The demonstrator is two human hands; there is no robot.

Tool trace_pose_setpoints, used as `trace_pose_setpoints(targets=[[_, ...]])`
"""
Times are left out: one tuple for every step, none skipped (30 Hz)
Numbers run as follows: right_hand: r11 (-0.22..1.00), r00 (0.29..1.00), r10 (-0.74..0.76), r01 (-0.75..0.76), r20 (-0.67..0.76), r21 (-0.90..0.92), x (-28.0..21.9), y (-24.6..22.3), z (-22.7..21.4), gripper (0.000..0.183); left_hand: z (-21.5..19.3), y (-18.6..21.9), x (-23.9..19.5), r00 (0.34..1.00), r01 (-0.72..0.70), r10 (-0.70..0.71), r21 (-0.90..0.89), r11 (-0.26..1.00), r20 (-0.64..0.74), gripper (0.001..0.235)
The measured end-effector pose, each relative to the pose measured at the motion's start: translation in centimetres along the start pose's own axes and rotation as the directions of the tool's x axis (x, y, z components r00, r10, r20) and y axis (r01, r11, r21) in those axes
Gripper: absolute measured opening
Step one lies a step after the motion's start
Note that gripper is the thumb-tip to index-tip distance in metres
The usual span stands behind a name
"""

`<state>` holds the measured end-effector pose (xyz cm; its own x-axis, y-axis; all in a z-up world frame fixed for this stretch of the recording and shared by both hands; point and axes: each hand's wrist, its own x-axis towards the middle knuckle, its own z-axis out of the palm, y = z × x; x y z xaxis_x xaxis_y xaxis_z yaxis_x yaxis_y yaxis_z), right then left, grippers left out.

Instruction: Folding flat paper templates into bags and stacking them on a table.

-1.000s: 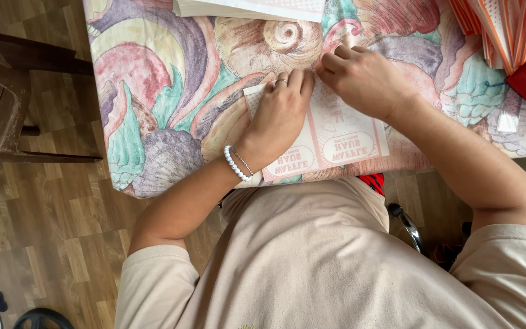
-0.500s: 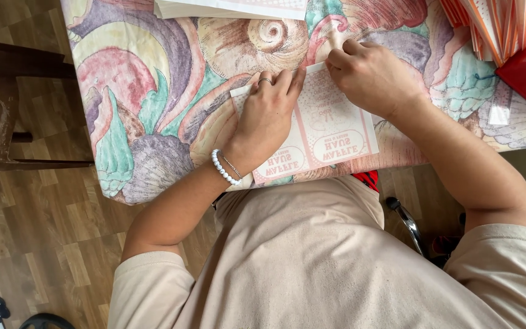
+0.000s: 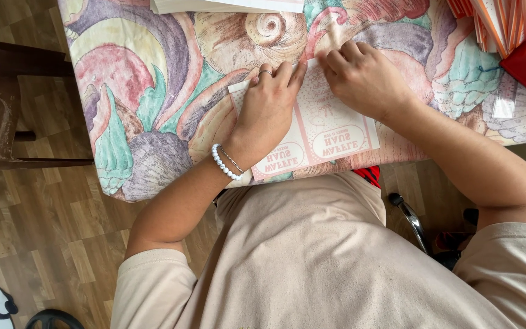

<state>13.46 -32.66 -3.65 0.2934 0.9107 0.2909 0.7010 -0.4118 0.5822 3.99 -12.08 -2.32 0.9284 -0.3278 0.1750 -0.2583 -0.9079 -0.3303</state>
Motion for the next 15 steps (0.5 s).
trace_pose_setpoints(targets=[[1.0, 1.0, 0.0, 0.0, -0.001, -0.001, 0.0, 0.1, 0.0, 0.02, 0.1, 0.0, 0.1, 1.0, 0.001, -0.001, 0.001, 1.0, -0.001, 0.058], [1.0, 1.0, -0.005, 0.005, 0.003, 0.013, 0.1, 0.1, 0.0, 0.025, 0.3, 0.1, 0.2, 1.0, 0.008, -0.007, 0.003, 1.0, -0.012, 0.06], [1.0, 1.0, -0.011, 0.011, 0.006, 0.029, 0.2, 0.2, 0.0, 0.032, 0.4, 0.1, 0.2, 1.0, 0.016, -0.016, 0.004, 1.0, -0.021, 0.061], [0.999, 1.0, -0.013, 0.013, 0.005, 0.03, 0.4, 0.5, -0.2, 0.032, 0.3, 0.0, 0.2, 1.0, 0.018, -0.017, 0.005, 1.0, -0.019, 0.061], [0.997, 0.999, -0.029, 0.027, 0.036, 0.071, 0.5, 0.8, -0.5, 0.028, 0.2, 0.0, 0.2, 1.0, 0.018, -0.018, -0.011, 1.0, -0.024, 0.06], [0.993, 0.997, -0.047, 0.039, 0.067, 0.113, 0.6, 1.1, -0.7, 0.025, 0.2, 0.0, 0.2, 0.999, 0.019, -0.02, -0.027, 0.999, -0.029, 0.058], [0.992, 0.996, -0.048, 0.039, 0.069, 0.116, 0.7, 1.4, -0.8, 0.025, 0.1, 0.0, 0.3, 0.999, 0.018, -0.019, -0.029, 0.999, -0.026, 0.058], [0.988, 0.994, -0.03, 0.013, 0.105, 0.156, 0.9, 1.7, -0.9, 0.024, 0.1, 0.0, 0.3, 0.999, 0.019, -0.021, -0.048, 0.999, -0.043, 0.057], [0.981, 0.99, -0.012, -0.017, 0.142, 0.194, 1.0, 1.9, -1.0, 0.029, 0.0, -0.1, 0.3, 0.998, 0.019, -0.023, -0.066, 0.998, -0.059, 0.056], [0.98, 0.989, -0.01, -0.019, 0.144, 0.198, 0.6, 2.1, -0.9, 0.029, 0.0, -0.1, 0.2, 0.998, 0.017, -0.02, -0.067, 0.998, -0.055, 0.056], [0.975, 0.994, 0.01, -0.033, 0.105, 0.218, 0.4, 2.4, -0.9, 0.029, -0.1, -0.2, 0.2, 0.999, 0.014, -0.019, -0.085, 0.996, -0.05, 0.057], [0.97, 0.997, 0.032, -0.047, 0.066, 0.239, 0.2, 2.7, -0.8, 0.029, -0.2, -0.3, 0.2, 0.999, 0.012, -0.017, -0.102, 0.995, -0.045, 0.058], [0.97, 0.997, 0.03, -0.045, 0.068, 0.241, -0.3, 3.0, -0.5, 0.029, -0.3, -0.3, 0.2, 0.999, 0.013, -0.018, -0.104, 0.994, -0.042, 0.058], [0.976, 0.994, 0.058, -0.076, 0.09, 0.205, -0.9, 3.2, -0.1, 0.026, -0.3, -0.3, 0.2, 0.999, 0.012, -0.015, -0.066, 0.998, -0.035, 0.059], [0.98, 0.99, 0.087, -0.106, 0.115, 0.17, -1.5, 3.4, 0.2, 0.028, -0.4, -0.2, 0.1, 1.0, 0.009, -0.01, -0.03, 1.0, -0.027, 0.06]])
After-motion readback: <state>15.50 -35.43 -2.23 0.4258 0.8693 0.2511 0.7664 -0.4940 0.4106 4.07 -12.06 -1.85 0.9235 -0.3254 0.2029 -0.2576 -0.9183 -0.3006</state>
